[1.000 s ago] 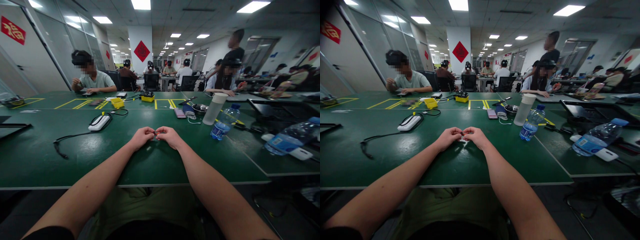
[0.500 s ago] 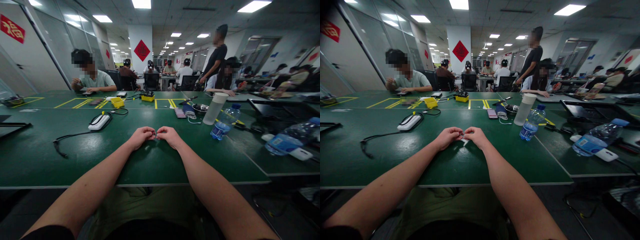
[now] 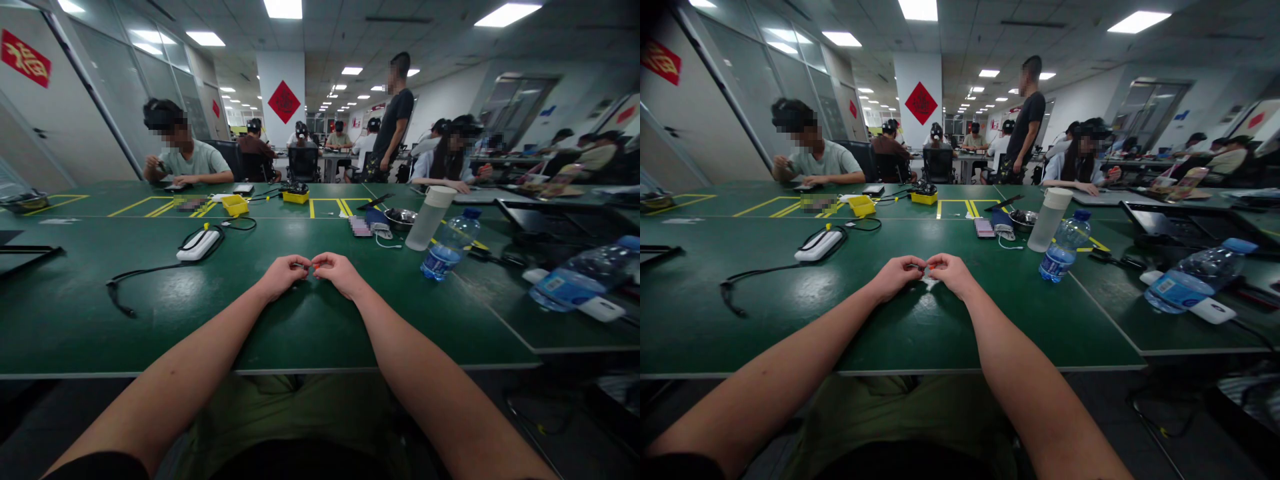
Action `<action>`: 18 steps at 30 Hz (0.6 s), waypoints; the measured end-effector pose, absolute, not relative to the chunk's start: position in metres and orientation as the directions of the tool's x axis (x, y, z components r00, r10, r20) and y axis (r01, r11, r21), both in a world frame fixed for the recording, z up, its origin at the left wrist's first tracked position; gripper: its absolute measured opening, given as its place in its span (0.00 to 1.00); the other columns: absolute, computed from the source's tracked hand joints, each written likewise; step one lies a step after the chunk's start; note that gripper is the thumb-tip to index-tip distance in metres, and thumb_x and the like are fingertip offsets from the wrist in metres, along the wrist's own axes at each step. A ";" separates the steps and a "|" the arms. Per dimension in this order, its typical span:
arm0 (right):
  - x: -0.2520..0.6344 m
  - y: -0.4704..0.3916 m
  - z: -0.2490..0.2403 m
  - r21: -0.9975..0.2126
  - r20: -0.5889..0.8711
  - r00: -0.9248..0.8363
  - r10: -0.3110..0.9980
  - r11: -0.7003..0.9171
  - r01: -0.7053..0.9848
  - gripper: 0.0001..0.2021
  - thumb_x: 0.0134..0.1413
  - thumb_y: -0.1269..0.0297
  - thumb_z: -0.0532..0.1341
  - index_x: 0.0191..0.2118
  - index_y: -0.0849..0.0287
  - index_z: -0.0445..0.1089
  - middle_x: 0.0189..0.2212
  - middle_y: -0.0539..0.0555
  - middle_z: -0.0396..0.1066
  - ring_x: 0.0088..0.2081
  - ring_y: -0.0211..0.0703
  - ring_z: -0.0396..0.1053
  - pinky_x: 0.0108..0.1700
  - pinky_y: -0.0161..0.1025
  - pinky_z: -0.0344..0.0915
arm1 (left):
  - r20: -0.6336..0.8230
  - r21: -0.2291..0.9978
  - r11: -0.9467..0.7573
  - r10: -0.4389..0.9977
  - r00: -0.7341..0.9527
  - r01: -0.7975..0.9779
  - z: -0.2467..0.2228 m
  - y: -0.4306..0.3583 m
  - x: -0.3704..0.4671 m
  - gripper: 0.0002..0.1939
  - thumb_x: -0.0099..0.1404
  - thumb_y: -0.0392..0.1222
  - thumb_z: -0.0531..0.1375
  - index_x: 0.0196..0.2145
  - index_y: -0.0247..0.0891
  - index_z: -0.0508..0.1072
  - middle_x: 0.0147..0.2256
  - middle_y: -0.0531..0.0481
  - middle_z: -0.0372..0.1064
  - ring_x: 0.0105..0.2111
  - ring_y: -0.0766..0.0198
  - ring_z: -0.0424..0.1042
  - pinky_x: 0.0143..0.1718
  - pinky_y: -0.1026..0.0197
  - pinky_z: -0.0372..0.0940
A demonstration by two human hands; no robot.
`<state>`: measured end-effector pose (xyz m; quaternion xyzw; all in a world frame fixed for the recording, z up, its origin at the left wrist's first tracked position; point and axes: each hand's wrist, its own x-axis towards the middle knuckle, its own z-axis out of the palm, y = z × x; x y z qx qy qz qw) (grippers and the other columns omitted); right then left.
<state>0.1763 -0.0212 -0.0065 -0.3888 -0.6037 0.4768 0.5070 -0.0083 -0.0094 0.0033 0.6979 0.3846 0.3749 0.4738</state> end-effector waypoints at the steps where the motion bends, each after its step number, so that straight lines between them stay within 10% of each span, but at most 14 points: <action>1: 0.176 -0.021 -0.007 -0.969 0.244 -0.187 0.952 0.248 -0.005 0.15 0.37 0.71 0.65 0.38 0.61 0.71 0.29 0.50 0.73 0.29 0.36 0.70 0.35 0.36 0.67 | 0.160 0.948 -0.258 0.890 0.427 0.184 0.003 -0.009 -0.008 0.14 0.54 0.38 0.60 0.40 0.35 0.73 0.29 0.50 0.72 0.25 0.67 0.69 0.28 0.66 0.62; 18: 0.174 -0.026 -0.001 -0.985 0.172 -0.178 0.969 0.167 -0.043 0.11 0.39 0.70 0.65 0.34 0.62 0.71 0.26 0.53 0.75 0.31 0.41 0.73 0.39 0.40 0.68 | 0.211 0.901 -0.342 0.883 0.419 0.267 0.011 -0.015 -0.007 0.13 0.55 0.41 0.60 0.39 0.35 0.72 0.26 0.52 0.69 0.22 0.69 0.65 0.23 0.68 0.57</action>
